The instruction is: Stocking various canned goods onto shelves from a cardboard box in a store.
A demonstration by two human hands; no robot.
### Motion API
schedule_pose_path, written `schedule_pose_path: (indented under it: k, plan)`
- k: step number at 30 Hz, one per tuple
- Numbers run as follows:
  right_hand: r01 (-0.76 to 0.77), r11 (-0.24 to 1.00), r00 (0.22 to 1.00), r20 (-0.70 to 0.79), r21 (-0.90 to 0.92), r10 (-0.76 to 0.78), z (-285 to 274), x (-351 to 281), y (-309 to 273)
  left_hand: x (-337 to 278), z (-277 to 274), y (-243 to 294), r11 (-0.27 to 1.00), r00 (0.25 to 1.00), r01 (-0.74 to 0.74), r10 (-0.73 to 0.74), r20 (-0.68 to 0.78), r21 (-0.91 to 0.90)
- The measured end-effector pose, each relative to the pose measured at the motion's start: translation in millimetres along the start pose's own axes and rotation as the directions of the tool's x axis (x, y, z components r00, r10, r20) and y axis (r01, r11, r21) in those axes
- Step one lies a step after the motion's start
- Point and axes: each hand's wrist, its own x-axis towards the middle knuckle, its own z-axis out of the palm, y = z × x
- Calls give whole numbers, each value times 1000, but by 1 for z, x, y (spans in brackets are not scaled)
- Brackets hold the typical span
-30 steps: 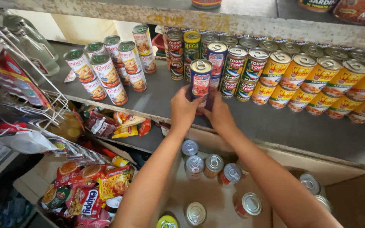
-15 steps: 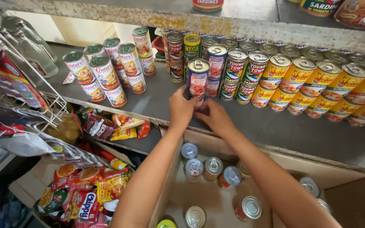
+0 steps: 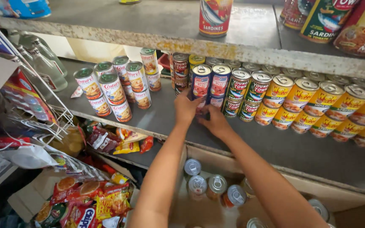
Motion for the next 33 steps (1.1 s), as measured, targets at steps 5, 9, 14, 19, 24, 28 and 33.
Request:
schedule_pose_path:
  k: [5, 9, 14, 19, 24, 28, 33]
  plan:
    - [-48, 998, 999, 2, 50, 48, -3, 0, -10, 9, 9, -16, 1000, 1000, -20, 20, 22, 15]
    - [-70, 996, 996, -42, 57, 73, 3, -1, -10, 12, 10, -18, 994, 999, 28, -25, 37, -101]
    - [-106, 993, 993, -44, 55, 109, -2, -2, -17, 15, 14, -12, 991, 997, -46, 54, -55, 128]
    - [-122, 992, 989, -83, 15, 123, -3, -9, -19, 15, 13, -25, 992, 993, -108, 111, -32, 70]
    - [-48, 998, 998, 25, -32, 49, -82, -33, -84, 5, -2, 3, 981, 985, -167, 171, -25, 99]
    - [-6, 969, 987, 155, -245, 45, -180, -77, -148, -25, -6, 34, 967, 969, -232, 239, -66, 106]
    - [-233, 899, 956, 81, -371, 281, -261, -148, -156, -92, 4, 135, 969, 942, -229, 245, 228, -97]
